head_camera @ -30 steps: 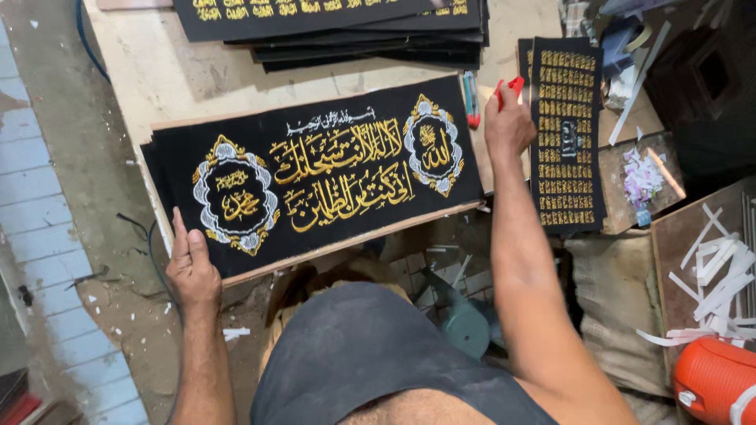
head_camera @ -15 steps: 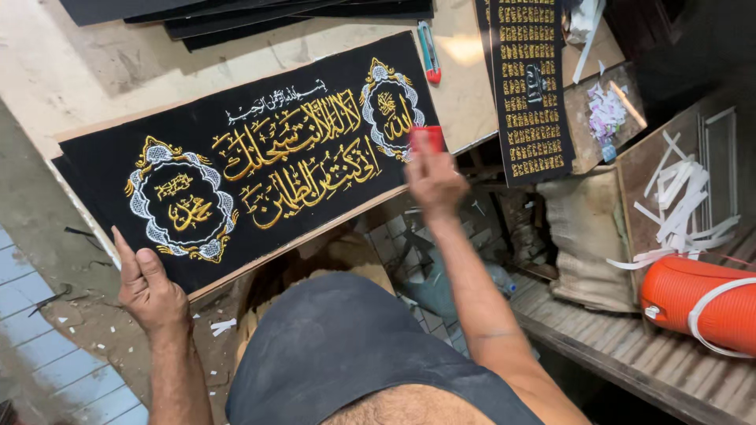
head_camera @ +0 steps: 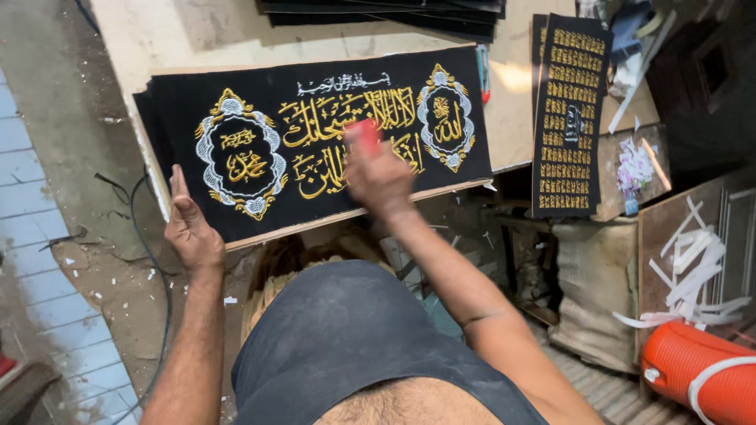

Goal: The person wipes the surface of black decorative panels with gold Arabic calligraphy using a red brush. The person also uses a utility knife to trim the edges of the panels. Finished panels are stacked on the table.

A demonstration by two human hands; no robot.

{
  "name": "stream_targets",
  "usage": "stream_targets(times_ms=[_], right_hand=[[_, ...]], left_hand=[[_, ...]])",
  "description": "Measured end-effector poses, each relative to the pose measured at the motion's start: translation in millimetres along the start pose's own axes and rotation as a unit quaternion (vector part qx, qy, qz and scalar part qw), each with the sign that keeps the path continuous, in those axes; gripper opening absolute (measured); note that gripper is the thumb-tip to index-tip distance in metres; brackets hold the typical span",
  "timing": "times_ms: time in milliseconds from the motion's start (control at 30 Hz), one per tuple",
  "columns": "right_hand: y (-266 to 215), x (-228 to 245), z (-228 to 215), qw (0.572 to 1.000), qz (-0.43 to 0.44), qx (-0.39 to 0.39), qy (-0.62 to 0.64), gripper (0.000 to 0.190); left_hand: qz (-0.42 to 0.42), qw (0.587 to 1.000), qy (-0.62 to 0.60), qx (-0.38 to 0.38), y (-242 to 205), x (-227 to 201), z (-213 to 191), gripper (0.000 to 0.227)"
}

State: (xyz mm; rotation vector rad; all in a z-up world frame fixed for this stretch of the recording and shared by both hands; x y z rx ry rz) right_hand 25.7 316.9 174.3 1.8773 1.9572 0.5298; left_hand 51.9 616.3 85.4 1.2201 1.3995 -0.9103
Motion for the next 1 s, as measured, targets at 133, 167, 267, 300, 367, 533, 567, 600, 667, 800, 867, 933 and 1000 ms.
stream_targets(times_ms=[133, 167, 267, 300, 367, 533, 567, 600, 667, 800, 867, 933, 1000], right_hand=[[-35, 141, -2, 0.856, -0.354, 0.093, 0.365, 0.026], [-28, 139, 3, 0.870, -0.328, 0.075, 0.360, 0.024], [17, 77, 22, 0.937, -0.231, 0.018, 0.263, 0.043], [39, 48, 34, 0.969, -0.141, 0.028, 0.200, 0.048], [79, -16, 56, 0.989, 0.105, 0.075, 0.067, 0.036], [102, 52, 90, 0.990, 0.120, 0.046, -0.057, 0.047], [96, 94, 104, 0.993, 0.082, 0.075, -0.039, 0.044], [93, 137, 109, 0.997, 0.020, 0.036, 0.072, 0.051], [92, 213, 126, 0.955, -0.144, 0.102, 0.239, 0.046], [115, 208, 104, 0.948, -0.143, 0.031, 0.284, 0.046], [126, 151, 80, 0.964, -0.069, -0.014, 0.255, 0.045], [126, 100, 61, 0.986, 0.008, 0.010, 0.165, 0.046], [110, 89, 48, 0.992, 0.009, 0.056, 0.110, 0.046]], left_hand=[[-0.007, 0.998, -0.060, -0.015, -1, 8, 1, 0.077], [-0.004, 0.997, -0.078, -0.026, 3, 9, 1, 0.077], [-0.024, 0.998, -0.040, -0.050, 2, 14, -1, 0.074], [-0.024, 0.998, -0.038, -0.052, 0, 14, -1, 0.072], [-0.021, 0.998, -0.036, -0.055, -3, 14, -1, 0.069], [-0.016, 0.997, -0.006, -0.069, 3, 19, -1, 0.066], [-0.018, 0.998, -0.003, -0.065, -1, 22, 1, 0.065], [-0.059, 0.996, -0.007, -0.072, -6, 28, 2, 0.065], [-0.132, 0.988, -0.014, -0.084, -10, 40, -1, 0.064], [-0.085, 0.992, -0.047, -0.082, -3, 38, 3, 0.064], [-0.009, 0.993, -0.082, -0.088, -2, 30, 4, 0.066], [-0.007, 0.992, -0.094, -0.088, -3, 31, 3, 0.065], [-0.012, 0.992, -0.095, -0.087, -8, 33, -1, 0.065]])
Point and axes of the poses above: each hand's wrist, its own y-axis towards the middle knuckle, its own z-axis out of the palm, x = y × z, the point moved 5 cm from there along y, towards the middle knuckle, and after that the axes turned 6 degrees about -x, right-handed, at the moved point
